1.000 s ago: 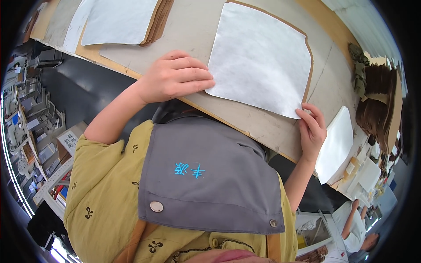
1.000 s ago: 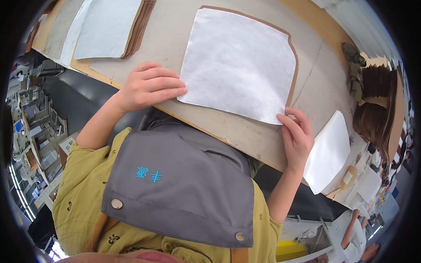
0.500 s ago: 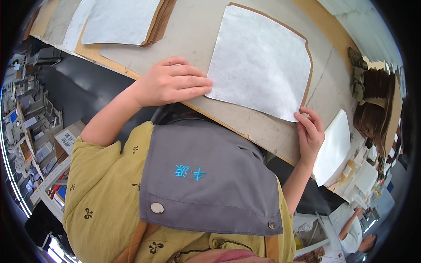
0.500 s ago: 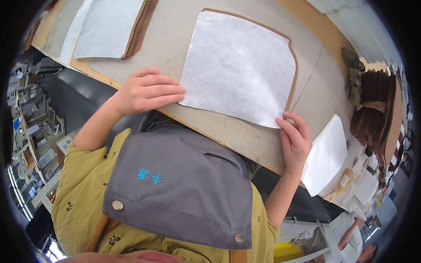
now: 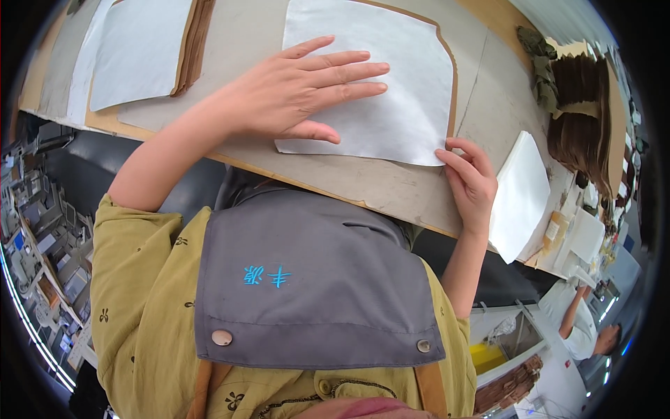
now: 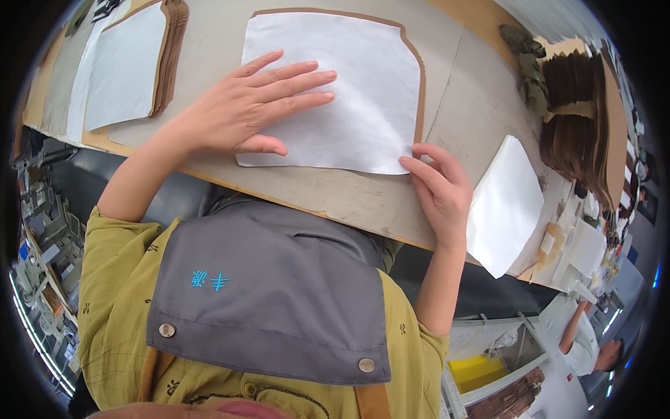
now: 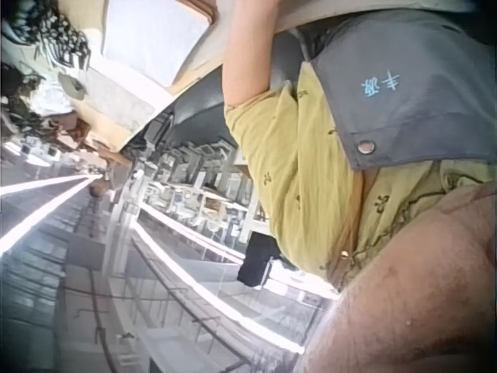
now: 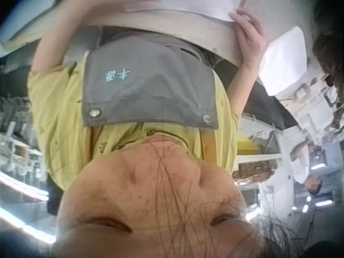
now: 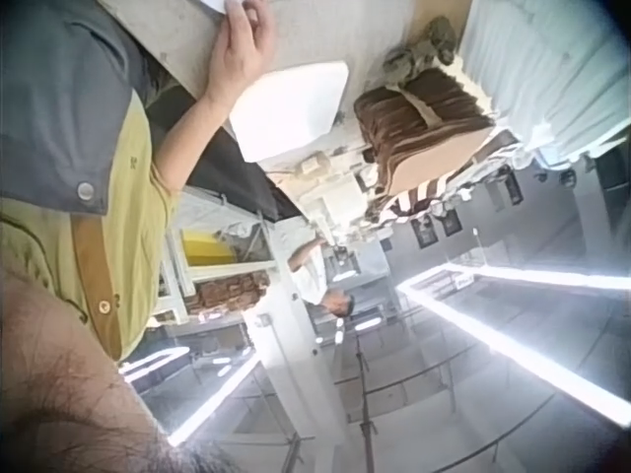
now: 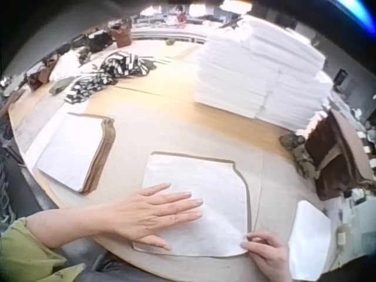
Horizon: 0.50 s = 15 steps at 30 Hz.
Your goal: Applying adhesive to a leather piece and carefully pressing a white paper backing onto it.
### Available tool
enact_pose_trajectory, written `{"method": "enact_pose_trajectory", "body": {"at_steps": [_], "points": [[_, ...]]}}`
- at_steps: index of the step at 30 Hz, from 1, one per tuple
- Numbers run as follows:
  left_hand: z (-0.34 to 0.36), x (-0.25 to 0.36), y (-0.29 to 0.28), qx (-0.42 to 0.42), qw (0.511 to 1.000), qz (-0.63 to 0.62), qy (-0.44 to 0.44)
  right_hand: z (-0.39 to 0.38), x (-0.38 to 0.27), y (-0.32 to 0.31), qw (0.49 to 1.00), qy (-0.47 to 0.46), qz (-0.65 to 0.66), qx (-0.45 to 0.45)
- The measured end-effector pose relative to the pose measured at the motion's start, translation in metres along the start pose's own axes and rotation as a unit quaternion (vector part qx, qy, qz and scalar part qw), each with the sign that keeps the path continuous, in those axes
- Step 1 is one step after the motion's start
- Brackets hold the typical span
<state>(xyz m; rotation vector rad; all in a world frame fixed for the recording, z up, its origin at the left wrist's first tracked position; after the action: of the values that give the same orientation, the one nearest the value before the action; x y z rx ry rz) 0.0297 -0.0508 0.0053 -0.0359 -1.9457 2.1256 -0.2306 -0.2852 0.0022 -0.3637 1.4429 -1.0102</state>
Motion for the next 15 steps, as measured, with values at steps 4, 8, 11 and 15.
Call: {"method": "enact_pose_trajectory", "body": {"at_steps": [4,8,11,15], "points": [[0.018,-0.001,0.011,-0.028,0.999,-0.022,0.037,-0.001,0.003,0.002,1.0,0.015,0.017,-0.005],[0.03,0.003,0.012,-0.061,0.993,-0.058,0.087,0.0,0.005,0.002,1.0,-0.006,0.02,-0.002],[0.044,0.007,0.013,-0.054,0.992,-0.061,0.097,-0.001,0.005,0.004,1.0,-0.015,0.01,0.003],[0.053,0.008,0.022,-0.058,0.991,-0.052,0.109,-0.001,0.007,0.003,0.999,-0.024,-0.019,0.013]]}}
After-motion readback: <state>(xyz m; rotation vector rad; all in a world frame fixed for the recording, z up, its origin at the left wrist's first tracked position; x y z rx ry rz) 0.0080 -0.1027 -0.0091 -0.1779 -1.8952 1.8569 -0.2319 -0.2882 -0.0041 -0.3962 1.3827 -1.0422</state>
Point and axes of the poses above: each hand's wrist, its own z-axis towards the middle knuckle, its own y-axis out of the palm, x = y × z, the point moved 1 cm from there along z, towards the middle knuckle, and after that the axes turned 6 degrees about y, right-handed, at the moved point
